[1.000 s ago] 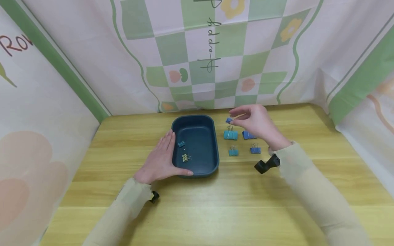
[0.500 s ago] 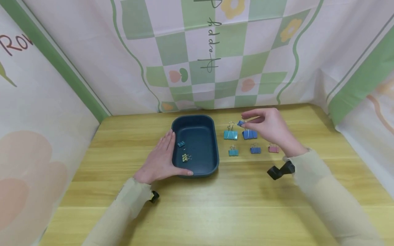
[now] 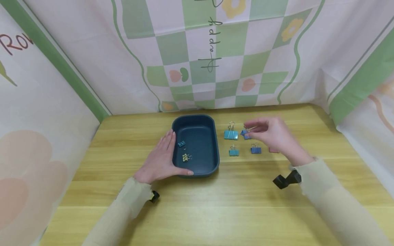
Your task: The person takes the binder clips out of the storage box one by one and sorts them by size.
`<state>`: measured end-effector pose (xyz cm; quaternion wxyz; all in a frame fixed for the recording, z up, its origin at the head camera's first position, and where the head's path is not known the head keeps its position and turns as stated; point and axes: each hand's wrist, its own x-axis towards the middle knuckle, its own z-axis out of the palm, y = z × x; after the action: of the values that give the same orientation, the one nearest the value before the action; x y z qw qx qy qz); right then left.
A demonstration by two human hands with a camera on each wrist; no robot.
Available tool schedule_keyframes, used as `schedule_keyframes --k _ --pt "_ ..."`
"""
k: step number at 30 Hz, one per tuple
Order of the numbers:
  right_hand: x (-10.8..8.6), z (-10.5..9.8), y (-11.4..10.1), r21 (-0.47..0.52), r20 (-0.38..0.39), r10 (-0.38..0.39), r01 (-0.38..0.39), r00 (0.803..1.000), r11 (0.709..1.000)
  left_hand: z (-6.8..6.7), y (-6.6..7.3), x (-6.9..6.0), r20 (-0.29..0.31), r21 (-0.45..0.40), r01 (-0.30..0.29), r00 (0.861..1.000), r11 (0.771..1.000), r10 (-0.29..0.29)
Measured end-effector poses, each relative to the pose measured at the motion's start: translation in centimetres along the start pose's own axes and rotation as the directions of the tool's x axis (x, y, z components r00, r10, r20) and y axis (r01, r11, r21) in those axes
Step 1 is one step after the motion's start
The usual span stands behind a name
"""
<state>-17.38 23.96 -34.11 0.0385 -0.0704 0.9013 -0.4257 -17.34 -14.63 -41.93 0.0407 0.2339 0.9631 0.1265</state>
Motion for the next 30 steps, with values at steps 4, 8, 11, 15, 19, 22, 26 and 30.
schedule_keyframes --k 4,8,11,15,19,22,26,30 --pt "-0.2 0.9 0.8 -0.018 0.024 -0.053 0.053 0.998 0.998 0.0 0.0 0.0 -0.004 -0.001 0.0 1.0 1.0 0.0" --pt "-0.4 2.1 2.0 0.006 0.045 -0.104 0.103 0.994 0.995 0.0 -0.1 0.0 -0.001 0.0 0.001 1.0 1.0 -0.001" --pt "-0.6 2.9 2.9 0.007 0.067 -0.119 0.119 0.991 0.993 0.0 -0.1 0.0 0.003 0.001 0.003 1.0 1.0 -0.003" --pt "-1.0 4.1 3.8 -0.021 0.101 -0.098 0.101 0.99 0.995 0.0 -0.1 0.0 0.0 0.003 0.001 1.0 1.0 -0.001" --pt "-1.3 5.3 4.5 -0.001 0.144 -0.079 0.08 0.986 0.997 0.1 -0.1 -0.1 -0.006 -0.001 -0.004 1.0 1.0 0.004" --pt "-1.4 6.0 5.1 0.028 0.185 -0.09 0.086 0.979 0.996 0.1 -0.1 -0.1 -0.009 -0.002 -0.005 1.0 1.0 0.005" --pt "-1.5 6.7 5.5 0.018 0.216 -0.113 0.112 0.97 0.994 0.0 0.0 0.0 -0.002 -0.004 0.002 1.0 1.0 -0.002" --pt "-1.7 6.9 5.7 0.005 0.224 -0.124 0.126 0.967 0.992 -0.1 0.0 0.0 0.002 -0.006 0.004 1.0 1.0 -0.004"
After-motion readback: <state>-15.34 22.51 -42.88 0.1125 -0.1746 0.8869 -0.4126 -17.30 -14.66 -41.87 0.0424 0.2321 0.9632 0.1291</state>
